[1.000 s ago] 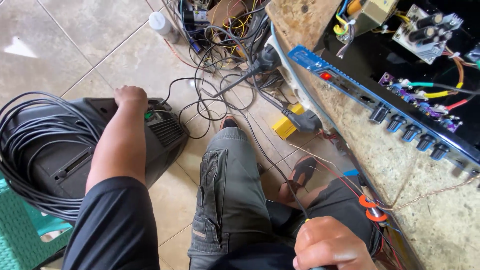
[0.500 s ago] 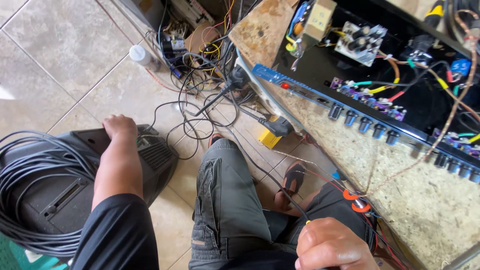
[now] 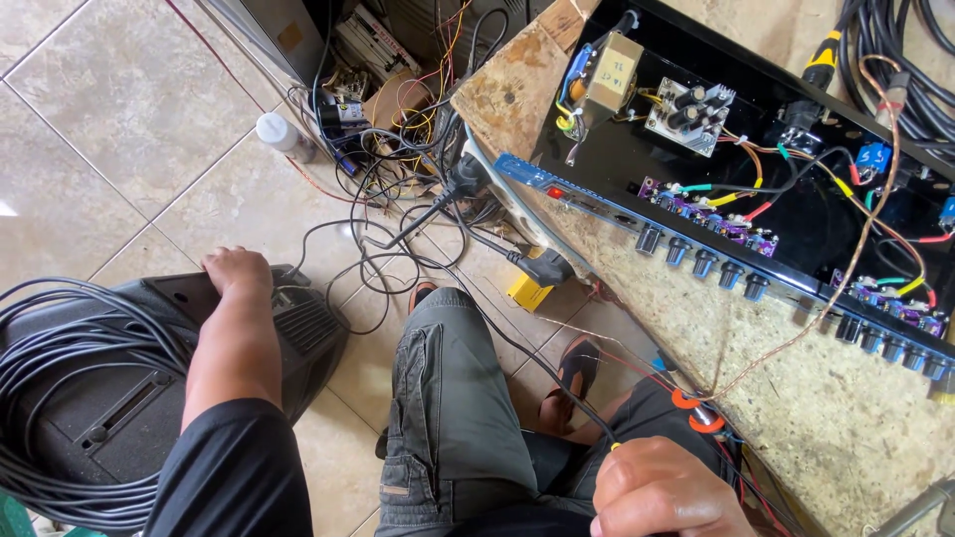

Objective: Repairing and testing an electronic audio device using a soldering iron and microphone

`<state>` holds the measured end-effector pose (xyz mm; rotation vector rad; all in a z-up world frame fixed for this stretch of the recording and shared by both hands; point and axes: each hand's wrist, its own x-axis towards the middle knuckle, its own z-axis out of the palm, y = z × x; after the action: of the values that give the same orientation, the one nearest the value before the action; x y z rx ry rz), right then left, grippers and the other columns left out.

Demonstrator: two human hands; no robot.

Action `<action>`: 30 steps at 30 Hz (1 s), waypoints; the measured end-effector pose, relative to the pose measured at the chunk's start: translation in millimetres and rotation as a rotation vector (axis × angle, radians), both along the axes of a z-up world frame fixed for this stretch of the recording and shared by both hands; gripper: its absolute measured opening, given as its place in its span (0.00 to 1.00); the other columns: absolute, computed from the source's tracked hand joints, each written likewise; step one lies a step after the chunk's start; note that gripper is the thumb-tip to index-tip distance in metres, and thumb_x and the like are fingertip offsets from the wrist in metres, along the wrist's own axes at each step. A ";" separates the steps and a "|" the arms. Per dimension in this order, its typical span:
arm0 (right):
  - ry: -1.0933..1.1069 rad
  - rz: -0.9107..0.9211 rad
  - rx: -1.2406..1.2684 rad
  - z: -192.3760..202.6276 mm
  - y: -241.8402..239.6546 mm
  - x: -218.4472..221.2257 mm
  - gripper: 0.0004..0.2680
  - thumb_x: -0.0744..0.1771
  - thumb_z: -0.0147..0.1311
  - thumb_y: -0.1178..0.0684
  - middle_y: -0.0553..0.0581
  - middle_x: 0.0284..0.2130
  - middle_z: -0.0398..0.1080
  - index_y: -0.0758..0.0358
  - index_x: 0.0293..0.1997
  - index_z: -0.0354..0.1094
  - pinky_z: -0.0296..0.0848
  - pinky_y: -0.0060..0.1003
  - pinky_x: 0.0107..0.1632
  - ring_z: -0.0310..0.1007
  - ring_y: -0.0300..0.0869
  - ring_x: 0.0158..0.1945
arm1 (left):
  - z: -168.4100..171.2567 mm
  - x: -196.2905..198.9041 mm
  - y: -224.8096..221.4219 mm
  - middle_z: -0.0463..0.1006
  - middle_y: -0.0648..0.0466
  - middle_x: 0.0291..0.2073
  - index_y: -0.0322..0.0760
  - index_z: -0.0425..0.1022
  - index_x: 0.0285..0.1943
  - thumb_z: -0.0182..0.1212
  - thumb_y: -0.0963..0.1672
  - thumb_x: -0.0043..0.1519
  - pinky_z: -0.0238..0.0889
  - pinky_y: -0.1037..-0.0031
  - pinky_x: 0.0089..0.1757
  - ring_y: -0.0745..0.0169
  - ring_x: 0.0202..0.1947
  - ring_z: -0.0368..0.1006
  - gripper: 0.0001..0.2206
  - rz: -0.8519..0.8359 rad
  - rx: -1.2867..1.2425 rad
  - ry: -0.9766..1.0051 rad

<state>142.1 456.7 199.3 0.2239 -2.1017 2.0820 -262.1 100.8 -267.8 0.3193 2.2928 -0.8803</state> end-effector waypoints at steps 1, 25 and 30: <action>0.001 0.000 0.001 1.7 -0.5 -0.6 0.13 0.72 0.46 0.50 0.59 0.20 0.70 0.68 0.35 0.74 0.66 0.38 0.25 0.69 0.46 0.19 | 1.5 -0.4 0.4 0.74 0.54 0.65 0.47 0.76 0.67 0.39 0.45 0.69 0.57 0.57 0.54 0.50 0.65 0.65 0.21 0.000 0.001 0.001; 0.110 -0.020 0.052 36.7 -23.9 44.0 0.12 0.71 0.47 0.52 0.58 0.18 0.68 0.68 0.32 0.72 0.65 0.37 0.25 0.67 0.45 0.18 | 314.9 72.3 182.2 0.73 0.45 0.48 0.34 0.76 0.58 0.57 0.34 0.65 0.72 0.63 0.43 0.48 0.46 0.72 0.14 -0.344 1.792 0.759; 0.147 -0.032 0.150 17.5 -20.0 91.7 0.09 0.65 0.62 0.54 0.58 0.30 0.72 0.71 0.38 0.69 0.76 0.36 0.35 0.75 0.48 0.31 | 410.0 146.7 256.5 0.78 0.52 0.52 0.49 0.71 0.64 0.71 0.44 0.66 0.76 0.73 0.34 0.57 0.49 0.75 0.19 -1.019 1.707 0.653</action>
<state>233.7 436.8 216.8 0.3496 -2.1585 1.8324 -115.4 357.3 142.2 2.2413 2.8020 1.0983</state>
